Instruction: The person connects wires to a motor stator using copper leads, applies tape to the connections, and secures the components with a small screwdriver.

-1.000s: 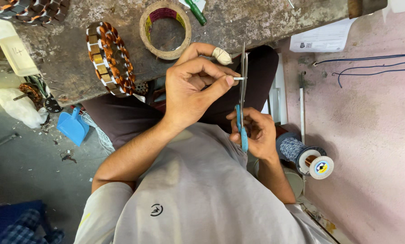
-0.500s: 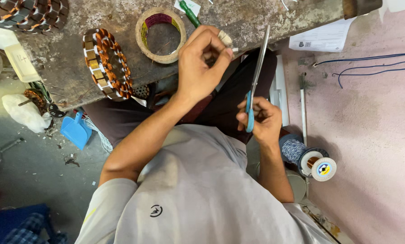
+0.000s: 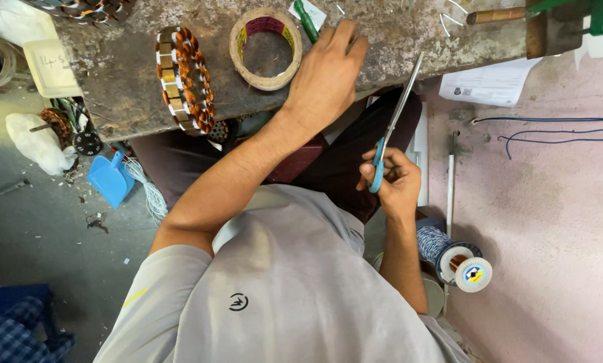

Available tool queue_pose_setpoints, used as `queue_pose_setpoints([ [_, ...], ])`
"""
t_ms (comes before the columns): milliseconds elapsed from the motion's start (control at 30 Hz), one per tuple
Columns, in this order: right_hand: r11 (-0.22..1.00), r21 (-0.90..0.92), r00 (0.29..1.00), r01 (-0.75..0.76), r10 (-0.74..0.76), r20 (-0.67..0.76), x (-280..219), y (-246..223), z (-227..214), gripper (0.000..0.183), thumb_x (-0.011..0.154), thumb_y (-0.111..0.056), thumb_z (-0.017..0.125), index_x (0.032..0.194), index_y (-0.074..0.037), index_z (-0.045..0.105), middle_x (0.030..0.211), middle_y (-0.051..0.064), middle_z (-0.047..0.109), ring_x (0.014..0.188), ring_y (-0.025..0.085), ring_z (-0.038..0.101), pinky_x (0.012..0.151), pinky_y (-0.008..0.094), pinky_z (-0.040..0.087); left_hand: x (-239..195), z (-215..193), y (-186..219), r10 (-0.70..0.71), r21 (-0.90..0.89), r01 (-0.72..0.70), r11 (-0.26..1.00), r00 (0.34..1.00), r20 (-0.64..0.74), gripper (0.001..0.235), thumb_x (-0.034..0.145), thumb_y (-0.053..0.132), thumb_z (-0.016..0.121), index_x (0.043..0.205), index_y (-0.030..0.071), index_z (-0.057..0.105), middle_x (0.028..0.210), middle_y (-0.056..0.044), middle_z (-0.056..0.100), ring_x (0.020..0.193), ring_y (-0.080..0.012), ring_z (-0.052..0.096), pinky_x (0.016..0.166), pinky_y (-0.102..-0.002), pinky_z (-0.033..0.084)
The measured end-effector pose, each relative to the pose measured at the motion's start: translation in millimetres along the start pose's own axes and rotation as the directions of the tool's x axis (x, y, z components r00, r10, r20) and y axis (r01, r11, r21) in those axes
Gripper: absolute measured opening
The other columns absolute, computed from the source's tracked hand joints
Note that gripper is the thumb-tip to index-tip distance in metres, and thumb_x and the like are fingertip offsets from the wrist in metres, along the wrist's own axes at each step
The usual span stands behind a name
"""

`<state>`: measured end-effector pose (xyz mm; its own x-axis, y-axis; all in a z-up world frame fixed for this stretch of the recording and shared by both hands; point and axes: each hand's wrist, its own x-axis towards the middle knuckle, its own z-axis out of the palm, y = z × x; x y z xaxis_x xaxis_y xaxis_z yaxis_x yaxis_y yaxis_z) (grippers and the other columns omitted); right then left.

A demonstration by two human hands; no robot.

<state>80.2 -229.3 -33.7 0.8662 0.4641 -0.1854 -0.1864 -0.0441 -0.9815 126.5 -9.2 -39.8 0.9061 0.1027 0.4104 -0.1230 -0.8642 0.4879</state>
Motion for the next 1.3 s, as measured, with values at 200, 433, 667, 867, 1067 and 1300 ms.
queue_pose_setpoints([
  [200, 1.0, -0.015, 1.0, -0.015, 0.015, 0.008, 3.1, 1.3, 0.4, 0.024, 0.091, -0.005, 0.078, 0.109, 0.005, 0.066, 0.078, 0.006, 0.068, 0.062, 0.013, 0.066, 0.057, 0.024, 0.052, -0.7, 0.7, -2.5, -0.018, -0.075, 0.01, 0.997, 0.995, -0.103, 0.03, 0.082, -0.011, 0.068, 0.11, -0.005, 0.066, 0.126, -0.017, 0.048, 0.115, -0.0351, 0.059, 0.094, -0.044, 0.054],
  [433, 0.999, -0.031, 0.998, 0.023, -0.021, 0.051, 3.6, -7.2, 1.4, 0.033, 0.09, -0.016, 0.08, 0.112, 0.004, 0.066, 0.08, 0.005, 0.067, 0.064, 0.011, 0.066, 0.059, 0.023, 0.052, -1.5, 3.1, -2.7, 0.008, -0.184, -0.065, 0.981, 0.955, -0.297, 0.025, 0.089, -0.01, 0.071, 0.112, -0.001, 0.072, 0.127, -0.012, 0.049, 0.106, -0.026, 0.058, 0.085, -0.038, 0.052],
  [667, 0.999, -0.019, 0.997, 0.043, -0.041, 0.072, 5.4, -11.5, 6.0, 0.037, 0.091, -0.019, 0.081, 0.115, 0.004, 0.065, 0.082, 0.004, 0.065, 0.067, 0.011, 0.064, 0.061, 0.022, 0.052, -3.6, 4.9, -4.3, -0.031, -0.226, -0.035, 0.973, 0.96, -0.28, 0.021, 0.093, -0.011, 0.07, 0.113, -0.003, 0.07, 0.125, -0.012, 0.048, 0.102, -0.024, 0.059, 0.085, -0.036, 0.054],
  [867, 0.998, -0.059, 0.996, 0.018, -0.013, 0.085, 5.6, -13.4, 11.1, 0.036, 0.09, -0.018, 0.08, 0.114, 0.004, 0.065, 0.082, 0.004, 0.065, 0.067, 0.01, 0.065, 0.061, 0.022, 0.053, -2.8, 7.2, -6.4, -0.022, -0.126, -0.014, 0.992, 0.96, -0.28, 0.03, 0.082, -0.015, 0.066, 0.109, -0.002, 0.068, 0.125, -0.011, 0.048, 0.11, -0.029, 0.059, 0.092, -0.038, 0.055],
  [1067, 0.995, -0.091, 0.996, 0.049, -0.042, 0.076, 1.1, -19.4, 9.8, 0.037, 0.09, -0.017, 0.081, 0.116, 0.005, 0.065, 0.081, 0.004, 0.065, 0.066, 0.009, 0.063, 0.06, 0.022, 0.05, -4.0, -18.0, 12.8, -0.137, -0.487, -0.038, 0.872, 0.938, -0.319, 0.016, 0.097, -0.004, 0.075, 0.112, 0.001, 0.069, 0.116, -0.009, 0.057, 0.099, -0.0201, 0.065, 0.081, -0.032, 0.055],
  [1300, 0.898, -0.376, 0.971, 0.23, -0.187, 0.149, -18.0, -22.2, -2.8, 0.039, 0.079, -0.015, 0.086, 0.112, -0.001, 0.07, 0.073, -0.001, 0.064, 0.062, 0.005, 0.057, 0.056, 0.021, 0.039, -32.1, -77.4, 49.4, -0.301, -0.801, 0.093, 0.591, 0.947, -0.112, 0.014, 0.099, 0.002, 0.077, 0.112, 0.002, 0.073, 0.111, -0.004, 0.068, 0.086, -0.0075, 0.069, 0.069, -0.021, 0.057],
])
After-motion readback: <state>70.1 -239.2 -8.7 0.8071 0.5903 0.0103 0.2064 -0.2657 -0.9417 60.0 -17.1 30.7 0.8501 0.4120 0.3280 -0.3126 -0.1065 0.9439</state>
